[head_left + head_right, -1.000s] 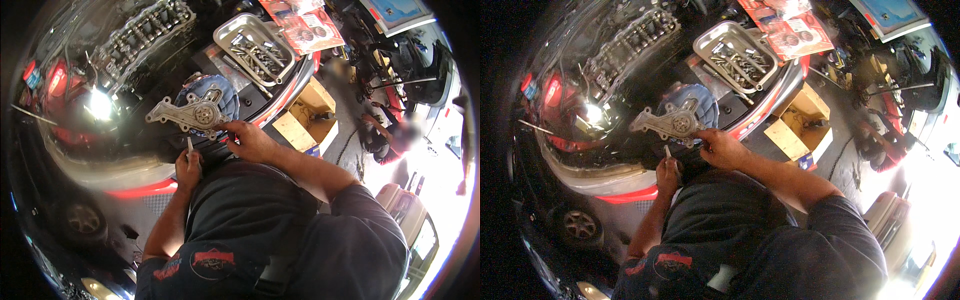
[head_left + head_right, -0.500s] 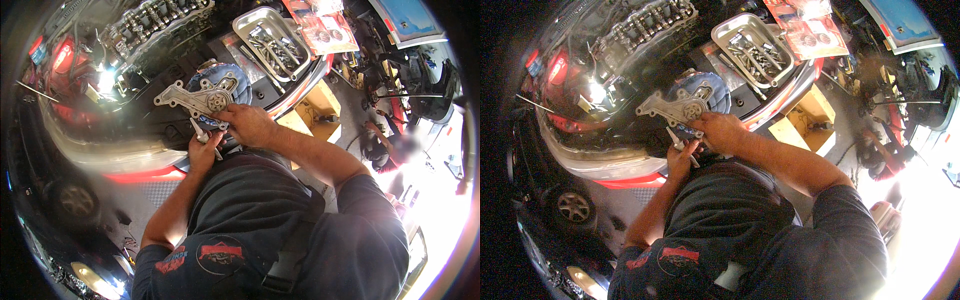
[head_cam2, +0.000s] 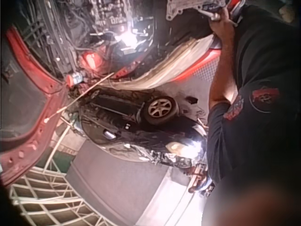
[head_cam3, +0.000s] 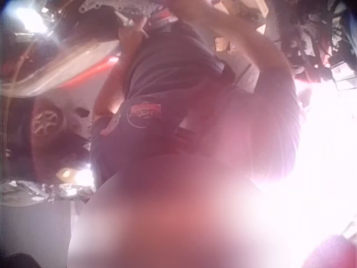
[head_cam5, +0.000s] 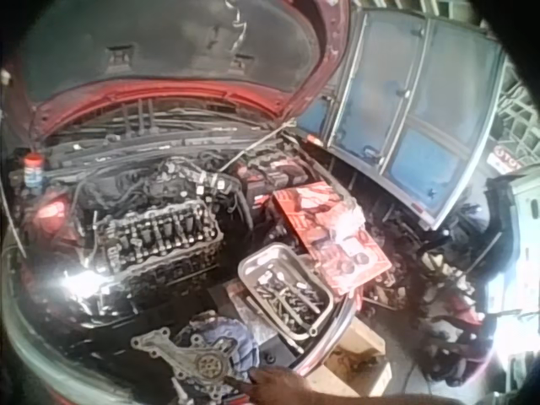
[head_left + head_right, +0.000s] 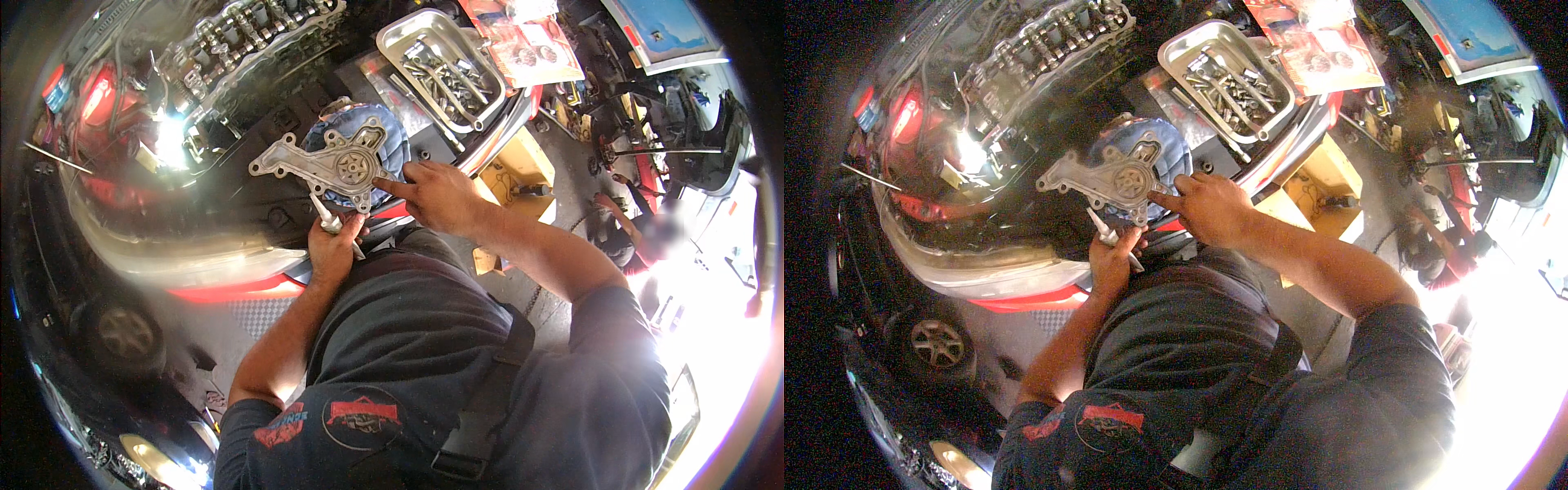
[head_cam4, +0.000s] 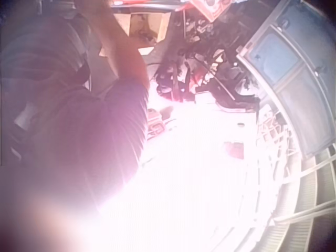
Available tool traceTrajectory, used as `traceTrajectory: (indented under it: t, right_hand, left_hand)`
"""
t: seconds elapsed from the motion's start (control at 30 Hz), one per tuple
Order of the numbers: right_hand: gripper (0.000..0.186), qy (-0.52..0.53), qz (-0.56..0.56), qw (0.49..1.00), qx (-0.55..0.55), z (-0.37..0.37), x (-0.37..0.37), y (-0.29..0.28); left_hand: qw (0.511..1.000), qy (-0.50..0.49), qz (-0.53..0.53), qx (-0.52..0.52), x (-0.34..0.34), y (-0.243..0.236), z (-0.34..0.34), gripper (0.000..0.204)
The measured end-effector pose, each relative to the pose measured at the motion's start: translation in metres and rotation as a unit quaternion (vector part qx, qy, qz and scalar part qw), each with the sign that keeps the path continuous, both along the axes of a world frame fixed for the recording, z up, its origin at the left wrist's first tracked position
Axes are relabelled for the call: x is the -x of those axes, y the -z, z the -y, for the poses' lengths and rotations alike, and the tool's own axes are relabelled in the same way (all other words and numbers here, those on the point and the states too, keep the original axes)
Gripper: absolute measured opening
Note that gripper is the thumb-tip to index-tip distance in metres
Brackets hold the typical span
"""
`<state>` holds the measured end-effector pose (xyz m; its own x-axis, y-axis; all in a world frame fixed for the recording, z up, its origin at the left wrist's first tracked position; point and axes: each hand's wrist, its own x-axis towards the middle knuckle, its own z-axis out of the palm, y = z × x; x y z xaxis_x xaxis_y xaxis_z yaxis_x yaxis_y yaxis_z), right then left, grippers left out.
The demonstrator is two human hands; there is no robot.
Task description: The person applies sealant from a tube onto a metal engine component resting on the car's front end. They then pick up bolts from a tray and place them into the holes of the component before setting it aside.
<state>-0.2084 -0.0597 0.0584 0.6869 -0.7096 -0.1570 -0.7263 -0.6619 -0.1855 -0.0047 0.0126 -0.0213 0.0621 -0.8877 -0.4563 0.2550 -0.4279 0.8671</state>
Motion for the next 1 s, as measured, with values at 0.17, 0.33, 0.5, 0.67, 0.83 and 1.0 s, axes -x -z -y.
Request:
traceTrajectory:
  t: [0.17, 0.33, 0.5, 0.67, 0.83, 1.0]
  right_hand:
    - [0.057, 0.023, 0.006, 0.997, -0.072, -0.011, -0.015, 0.005]
    - [0.06, 0.008, 0.01, 0.997, -0.078, -0.011, -0.045, 0.01]
    - [0.065, 0.009, 0.004, 0.999, -0.041, -0.009, -0.046, 0.003]
    - [0.065, -0.025, -0.055, 0.998, -0.033, -0.008, -0.022, -0.006]
    - [0.064, -0.051, -0.033, 0.998, -0.019, -0.003, -0.035, 0.0]
    - [0.06, -0.044, -0.016, 0.999, -0.02, 0.001, -0.058, 0.004]
  left_hand:
    - [1.0, 0.006, 0.002, 0.012, 0.0, 0.0, 0.001, 0.025]
    - [1.0, 0.001, 0.018, 0.004, -0.002, -0.005, 0.001, 0.018]
    - [0.999, -0.016, 0.021, 0.019, -0.001, -0.003, -0.001, 0.024]
    - [0.998, -0.06, -0.022, -0.005, -0.012, 0.003, 0.005, 0.019]
    - [0.994, -0.091, -0.041, -0.043, -0.017, 0.002, 0.009, 0.021]
    - [0.996, -0.065, -0.039, -0.042, -0.003, -0.003, -0.004, 0.023]
